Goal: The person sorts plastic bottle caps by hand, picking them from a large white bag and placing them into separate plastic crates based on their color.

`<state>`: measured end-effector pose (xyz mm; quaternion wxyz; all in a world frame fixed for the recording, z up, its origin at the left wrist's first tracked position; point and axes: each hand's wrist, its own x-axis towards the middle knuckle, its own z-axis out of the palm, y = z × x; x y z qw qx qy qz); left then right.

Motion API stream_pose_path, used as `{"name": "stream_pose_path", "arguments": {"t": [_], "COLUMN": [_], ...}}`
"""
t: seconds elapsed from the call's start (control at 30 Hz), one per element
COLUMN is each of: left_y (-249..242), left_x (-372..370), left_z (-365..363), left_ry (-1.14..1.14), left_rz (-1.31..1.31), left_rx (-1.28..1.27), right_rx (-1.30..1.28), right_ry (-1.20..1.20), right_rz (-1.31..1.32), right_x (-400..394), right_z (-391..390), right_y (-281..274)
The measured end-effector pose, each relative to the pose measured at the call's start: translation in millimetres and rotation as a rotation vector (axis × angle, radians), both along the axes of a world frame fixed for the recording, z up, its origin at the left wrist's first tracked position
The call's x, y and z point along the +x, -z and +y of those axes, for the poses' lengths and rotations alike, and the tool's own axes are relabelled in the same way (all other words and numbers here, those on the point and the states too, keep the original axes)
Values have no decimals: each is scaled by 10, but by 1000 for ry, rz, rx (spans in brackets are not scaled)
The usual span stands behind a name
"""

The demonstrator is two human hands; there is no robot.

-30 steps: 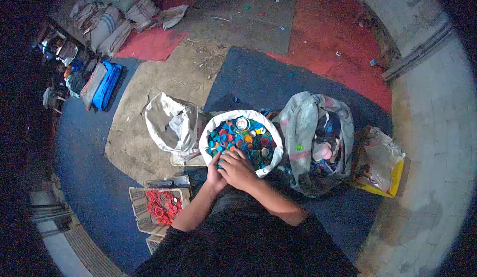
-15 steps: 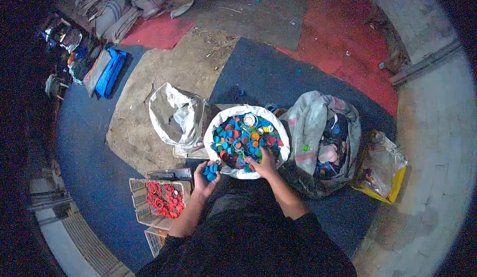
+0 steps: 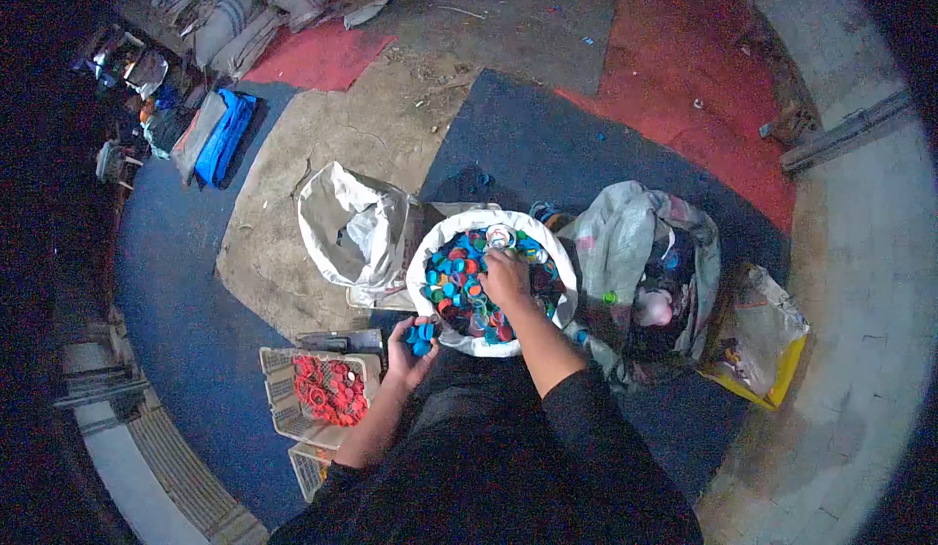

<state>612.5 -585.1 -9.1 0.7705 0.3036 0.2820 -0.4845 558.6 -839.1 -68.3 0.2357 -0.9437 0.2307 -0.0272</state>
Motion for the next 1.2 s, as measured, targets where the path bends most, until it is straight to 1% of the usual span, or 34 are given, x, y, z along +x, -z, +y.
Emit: {"name": "stream_pose_path", "arguments": {"t": [0.1,0.2,0.23,0.3,0.33,0.4,0.47,0.53,0.57,0.67,0.7,0.8,0.83,0.93,0.97,1.07,1.1,1.17,1.2], "left_y": [17,16,0,-55,-82,-78,-50,-15,6,36,29,-2,-18,-69,-65,-40,-48,-160,-139], "left_x": [-12,-22,-39,-55,-65,-80,-98,-121,-140,-167,-179,-212,-217,-224,-213,-199,-191,-192,-187], "left_z": [3,-4,-9,-42,-52,-19,9,34,48,45,32,-9,-17,-54,-50,-5,14,2,-3], "left_ry": [-1,-19,-23,-32,-34,-16,-3,9,18,39,43,48,48,47,36,5,3,9,12], "left_rz": [8,1,0,14,22,7,-11,-32,-27,-17,-12,-23,-31,-34,-27,-14,-17,-29,-30], "left_rx": [-12,-23,-23,55,94,81,62,40,32,20,30,43,48,47,37,16,12,27,21], "right_rx": [-12,-76,-69,-58,-30,21,32,54,81,163,115,26,-21,-110,-25,211,188,298,354], "right_ry": [26,62,57,51,37,10,-26,-65,-68,-8,25,3,12,-56,-56,70,57,94,111], "right_rz": [49,37,30,17,49,111,109,131,169,159,100,101,172,196,212,-209,-281,-303,-315], "right_x": [44,42,44,44,38,43,-40,-150,-172,-257,-285,-260,-253,-275,-309,-490,-541,-640,-687], "right_z": [28,107,110,85,57,-40,-108,-139,-163,-171,-134,-39,13,73,61,59,57,62,64], "right_y": [42,-8,60,165,181,187,165,20,-17,-46,-21,40,41,60,63,68,-166,-380,-406]}}
